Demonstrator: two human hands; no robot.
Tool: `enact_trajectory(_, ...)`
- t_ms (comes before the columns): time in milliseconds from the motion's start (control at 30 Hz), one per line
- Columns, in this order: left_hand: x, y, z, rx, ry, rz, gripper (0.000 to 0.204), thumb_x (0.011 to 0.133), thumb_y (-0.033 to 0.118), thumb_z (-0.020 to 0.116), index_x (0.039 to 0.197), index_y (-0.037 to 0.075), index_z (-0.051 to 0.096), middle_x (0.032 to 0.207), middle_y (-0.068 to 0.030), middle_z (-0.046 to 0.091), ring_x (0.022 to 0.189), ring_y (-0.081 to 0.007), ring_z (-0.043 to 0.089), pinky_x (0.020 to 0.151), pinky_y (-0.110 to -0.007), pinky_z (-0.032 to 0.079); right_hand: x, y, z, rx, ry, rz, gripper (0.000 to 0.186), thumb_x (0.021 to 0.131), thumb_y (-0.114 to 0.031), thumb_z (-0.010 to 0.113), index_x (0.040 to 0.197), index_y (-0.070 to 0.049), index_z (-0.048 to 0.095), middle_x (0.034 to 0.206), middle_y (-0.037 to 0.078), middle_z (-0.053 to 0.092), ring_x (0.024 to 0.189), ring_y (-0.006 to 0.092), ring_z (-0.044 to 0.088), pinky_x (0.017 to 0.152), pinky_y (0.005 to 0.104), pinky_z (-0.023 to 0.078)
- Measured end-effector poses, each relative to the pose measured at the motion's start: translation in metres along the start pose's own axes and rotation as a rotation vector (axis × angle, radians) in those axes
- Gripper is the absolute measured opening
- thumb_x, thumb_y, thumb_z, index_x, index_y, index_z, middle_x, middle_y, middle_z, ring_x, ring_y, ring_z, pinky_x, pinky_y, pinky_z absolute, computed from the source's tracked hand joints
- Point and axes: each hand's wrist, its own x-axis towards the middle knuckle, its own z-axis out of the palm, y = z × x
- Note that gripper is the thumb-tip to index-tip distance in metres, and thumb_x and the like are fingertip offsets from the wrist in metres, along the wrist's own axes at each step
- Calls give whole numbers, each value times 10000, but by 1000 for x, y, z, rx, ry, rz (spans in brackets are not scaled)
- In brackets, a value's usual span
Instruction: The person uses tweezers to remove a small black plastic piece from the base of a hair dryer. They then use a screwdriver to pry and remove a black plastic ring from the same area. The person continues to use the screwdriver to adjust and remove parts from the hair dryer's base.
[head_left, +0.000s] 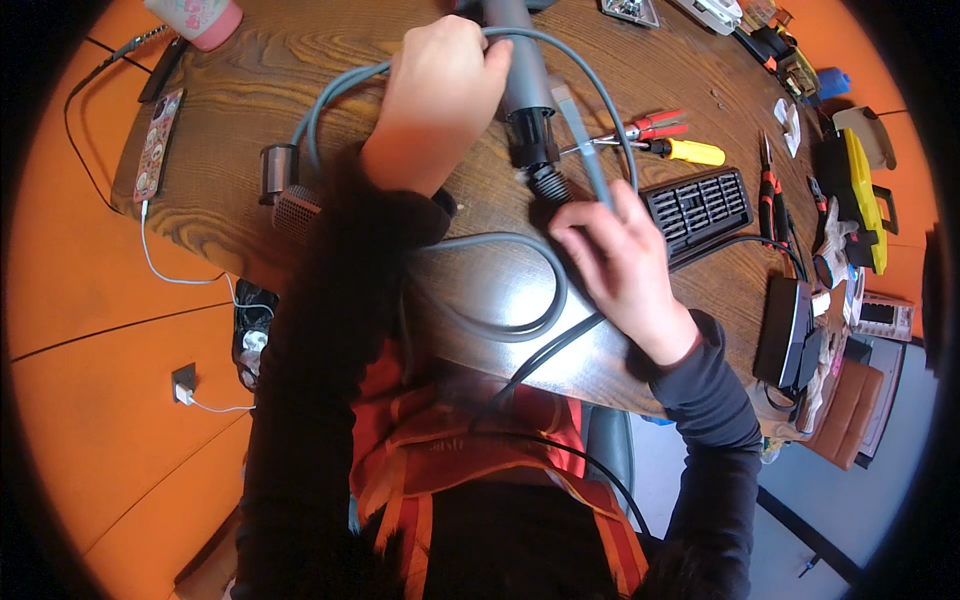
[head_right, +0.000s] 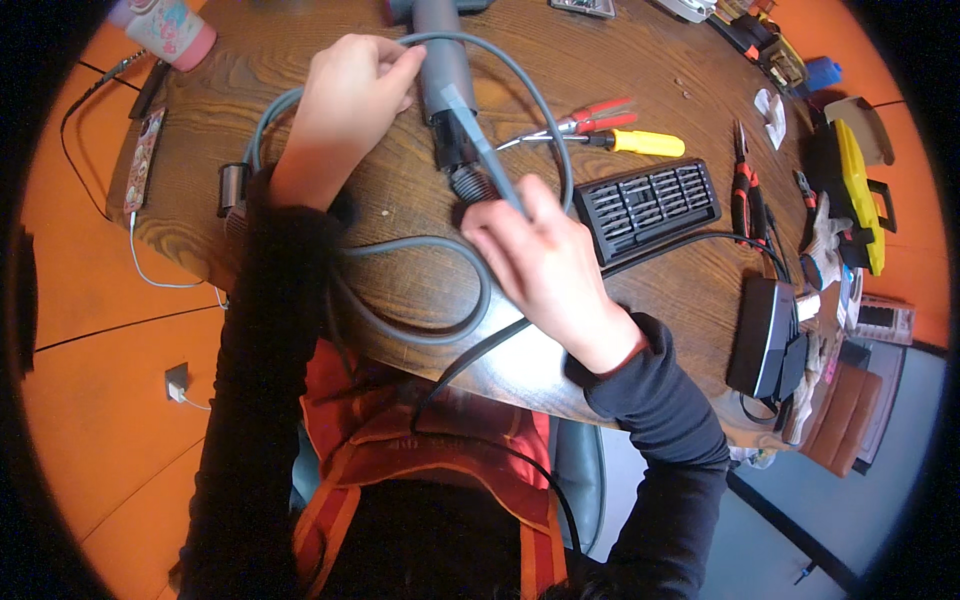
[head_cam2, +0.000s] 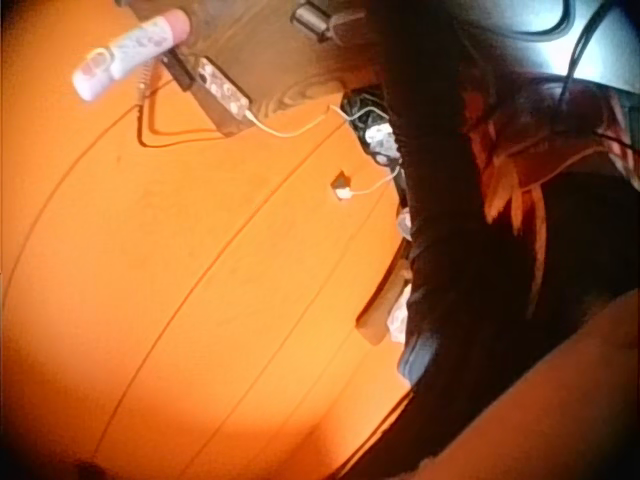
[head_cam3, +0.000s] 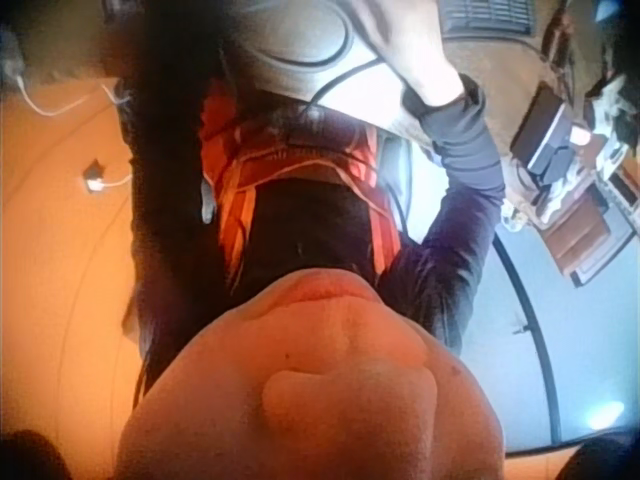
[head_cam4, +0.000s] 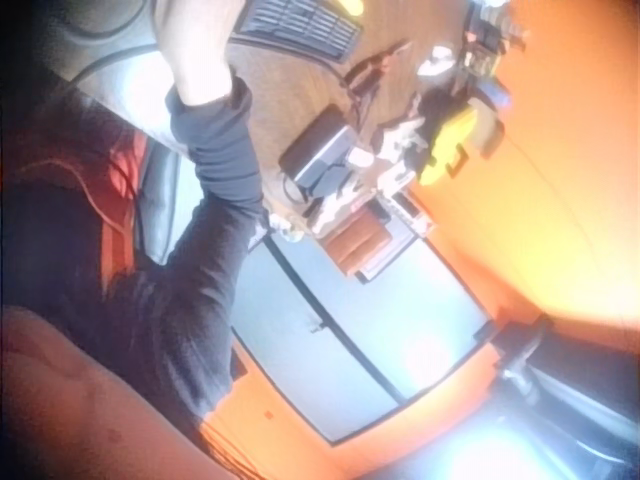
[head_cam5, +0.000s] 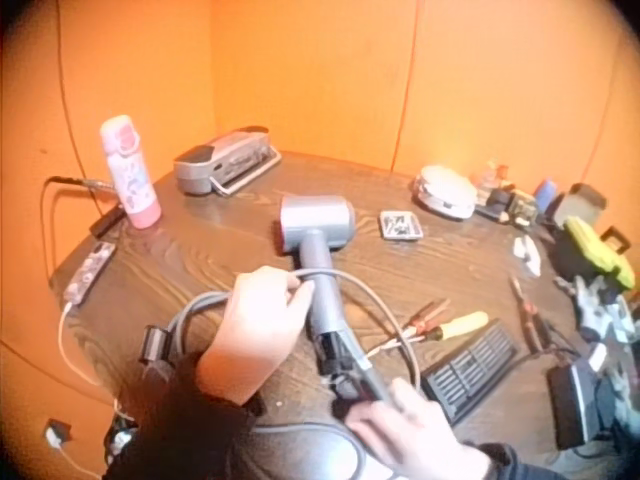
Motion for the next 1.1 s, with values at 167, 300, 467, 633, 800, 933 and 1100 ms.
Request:
enact_trajectory(167, -11, 26, 0, -32, 190, 429, 158, 800, 159, 662, 880, 24, 684, 729, -92, 645, 623, -161, 631, 557, -257, 490, -2, 4, -3, 434, 454, 302, 81, 811, 17, 641, 874, -7, 596, 772, -4, 493, 671, 72, 420, 615, 195, 358)
enact_trajectory(300, -30, 45, 9, -194, -16, 744, 176, 700, 142, 728, 840, 48, 676, 795, -63, 591, 729, -211, 601, 616, -299, 474, -4, 6, -2, 717, 580, 404, 82, 856, 5, 613, 931, -10, 583, 789, -51, 495, 703, 24, 401, 639, 157, 349)
enact_trajectory(467, -34, 51, 12, -202, -32, 781, 207, 638, 141, 749, 810, 56, 670, 782, -37, 573, 728, -200, 576, 621, -301, 466, -4, 8, 0, 786, 589, 424, 88, 853, 1, 622, 933, -12, 590, 781, -61, 500, 701, 11, 398, 635, 148, 344)
enact_trajectory(633, -31, 48, 13, -138, 59, 865, 169, 642, 115, 736, 785, 56, 670, 772, -30, 569, 716, -190, 569, 603, -294, 461, -4, 8, -1, 661, 563, 434, 78, 839, 3, 636, 913, -11, 616, 774, -51, 516, 689, 19, 408, 629, 157, 350)
enact_trajectory(800, -28, 46, 14, -138, 57, 889, 143, 654, 89, 725, 782, 55, 670, 771, -29, 570, 714, -189, 568, 597, -290, 457, -4, 13, 0, 490, 552, 351, 108, 824, 11, 638, 929, -12, 644, 762, -20, 527, 677, 44, 426, 626, 174, 360)
enact_trajectory(933, -26, 45, 12, -176, 53, 854, 125, 667, 70, 720, 779, 54, 668, 776, -32, 572, 720, -191, 570, 599, -291, 457, -5, 15, -5, 418, 497, 313, 146, 854, 9, 585, 980, -19, 653, 758, 10, 534, 693, 83, 475, 635, 207, 394)
enact_trajectory(1100, -23, 42, 13, -197, 55, 836, 118, 675, 46, 714, 785, 50, 669, 773, -40, 581, 717, -195, 573, 603, -289, 457, -8, 9, -13, 335, 395, 321, 200, 882, 15, 526, 1044, -22, 638, 773, 32, 543, 677, 110, 507, 623, 230, 419)
